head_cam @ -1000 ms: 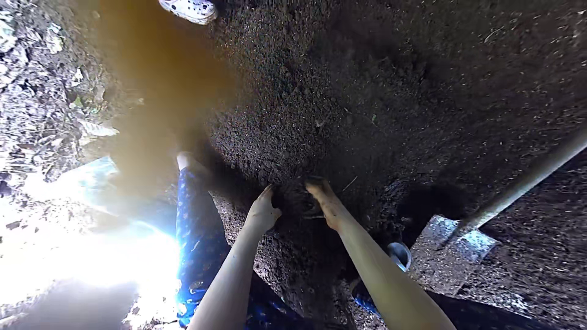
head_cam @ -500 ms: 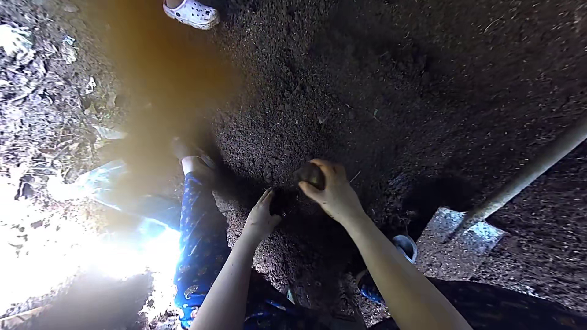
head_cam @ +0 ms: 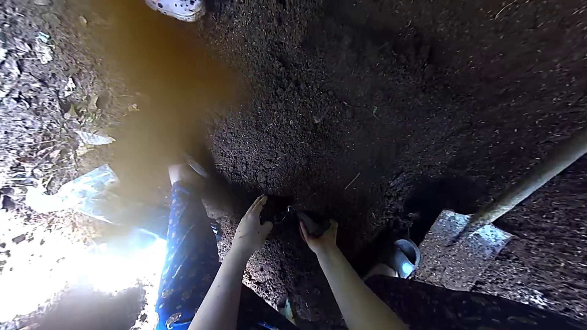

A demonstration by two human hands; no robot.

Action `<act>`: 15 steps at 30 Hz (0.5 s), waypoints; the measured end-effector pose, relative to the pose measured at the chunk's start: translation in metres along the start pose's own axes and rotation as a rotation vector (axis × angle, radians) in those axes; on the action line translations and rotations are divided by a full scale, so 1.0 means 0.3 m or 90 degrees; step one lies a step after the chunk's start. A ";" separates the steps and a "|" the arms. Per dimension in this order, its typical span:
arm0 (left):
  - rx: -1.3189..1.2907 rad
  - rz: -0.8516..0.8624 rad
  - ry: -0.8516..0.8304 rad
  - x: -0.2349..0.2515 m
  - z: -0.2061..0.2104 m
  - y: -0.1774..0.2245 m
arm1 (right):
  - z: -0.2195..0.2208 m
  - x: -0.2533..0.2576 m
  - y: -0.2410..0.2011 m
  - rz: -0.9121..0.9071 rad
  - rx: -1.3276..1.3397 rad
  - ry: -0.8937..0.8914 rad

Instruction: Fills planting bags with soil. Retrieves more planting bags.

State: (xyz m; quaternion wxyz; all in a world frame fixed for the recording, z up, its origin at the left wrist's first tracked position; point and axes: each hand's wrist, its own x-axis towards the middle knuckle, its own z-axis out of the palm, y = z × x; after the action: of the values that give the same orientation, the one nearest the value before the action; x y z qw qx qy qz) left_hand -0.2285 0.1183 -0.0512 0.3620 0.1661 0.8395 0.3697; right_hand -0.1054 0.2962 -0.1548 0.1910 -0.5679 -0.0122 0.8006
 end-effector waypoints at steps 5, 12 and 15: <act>0.250 -0.006 -0.045 -0.019 0.016 0.025 | 0.110 0.042 -0.010 -0.061 -0.037 -0.031; 0.172 0.094 0.080 0.000 0.021 0.026 | 0.060 -0.107 -0.216 -0.202 -0.287 -0.123; 0.214 -0.025 0.065 0.000 -0.005 0.037 | 0.103 -0.193 -0.284 -0.242 -0.429 -0.148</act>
State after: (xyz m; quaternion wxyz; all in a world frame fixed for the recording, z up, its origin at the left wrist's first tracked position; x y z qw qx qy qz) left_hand -0.2296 0.1249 -0.0424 0.2932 0.1890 0.9098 0.2247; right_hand -0.0926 0.3627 -0.0713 0.1363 -0.4918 -0.4006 0.7610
